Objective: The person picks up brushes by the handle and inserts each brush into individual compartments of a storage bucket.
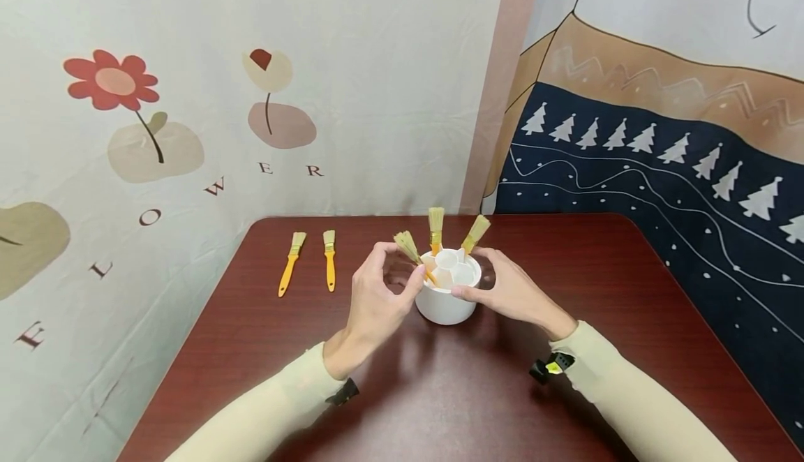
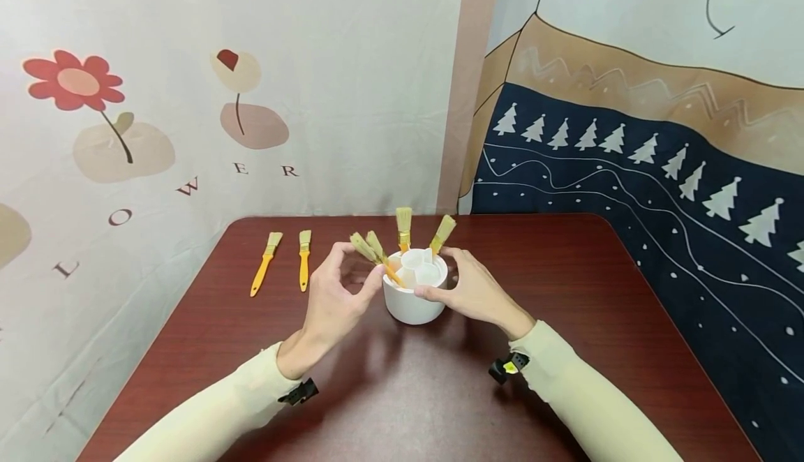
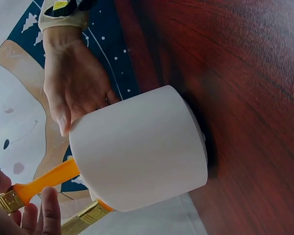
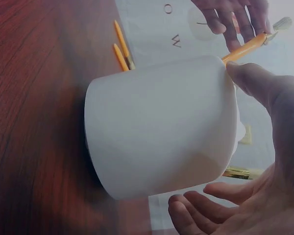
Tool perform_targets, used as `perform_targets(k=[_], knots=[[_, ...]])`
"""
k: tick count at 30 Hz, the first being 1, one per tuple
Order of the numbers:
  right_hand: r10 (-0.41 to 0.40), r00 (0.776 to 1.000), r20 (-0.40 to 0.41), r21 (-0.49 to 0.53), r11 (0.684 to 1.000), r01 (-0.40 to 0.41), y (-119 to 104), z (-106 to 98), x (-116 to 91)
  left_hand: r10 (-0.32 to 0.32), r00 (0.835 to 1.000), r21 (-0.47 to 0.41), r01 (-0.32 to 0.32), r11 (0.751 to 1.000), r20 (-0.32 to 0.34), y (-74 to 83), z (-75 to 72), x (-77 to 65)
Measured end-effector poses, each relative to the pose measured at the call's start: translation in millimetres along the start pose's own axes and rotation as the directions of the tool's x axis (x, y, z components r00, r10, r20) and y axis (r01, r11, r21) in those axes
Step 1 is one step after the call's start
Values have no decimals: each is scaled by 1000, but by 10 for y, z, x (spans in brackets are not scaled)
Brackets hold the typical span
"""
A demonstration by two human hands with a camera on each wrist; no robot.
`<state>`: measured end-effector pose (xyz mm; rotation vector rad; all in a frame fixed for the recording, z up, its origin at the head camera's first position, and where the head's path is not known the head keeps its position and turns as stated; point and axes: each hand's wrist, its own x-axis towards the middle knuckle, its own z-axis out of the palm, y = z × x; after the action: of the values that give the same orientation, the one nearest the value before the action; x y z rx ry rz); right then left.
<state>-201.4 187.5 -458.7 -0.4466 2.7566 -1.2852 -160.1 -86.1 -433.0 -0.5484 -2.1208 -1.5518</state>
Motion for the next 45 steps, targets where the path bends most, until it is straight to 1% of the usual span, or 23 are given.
perform_targets(k=[3,7,10,13,18,25,38,45], knots=[[-17,1000,6,9,1000,17,20,9,13,-27,1000,8,27,1000,14,-11,8,-12],[-34,999,-7,-14,999,34,23,27,14,-54,998,18,53,998,35,-29,17,-24],[-33,999,-22,-35,999,32,21,37,9,-68,996,17,68,998,52,-45,29,-37],[-33,999,-32,-47,998,31,12,43,4,-77,995,23,75,997,62,-54,31,-42],[-38,998,-51,-58,998,35,-19,54,-14,-75,994,71,69,995,74,-69,19,-29],[-12,998,-64,-78,997,7,-45,82,-29,-102,991,110,93,990,88,-111,17,-31],[23,997,-80,-99,995,-31,-106,146,-45,-158,981,155,140,978,109,-204,10,-20],[38,994,-101,-121,991,-50,-134,178,-57,-165,979,194,140,971,119,-234,16,-21]])
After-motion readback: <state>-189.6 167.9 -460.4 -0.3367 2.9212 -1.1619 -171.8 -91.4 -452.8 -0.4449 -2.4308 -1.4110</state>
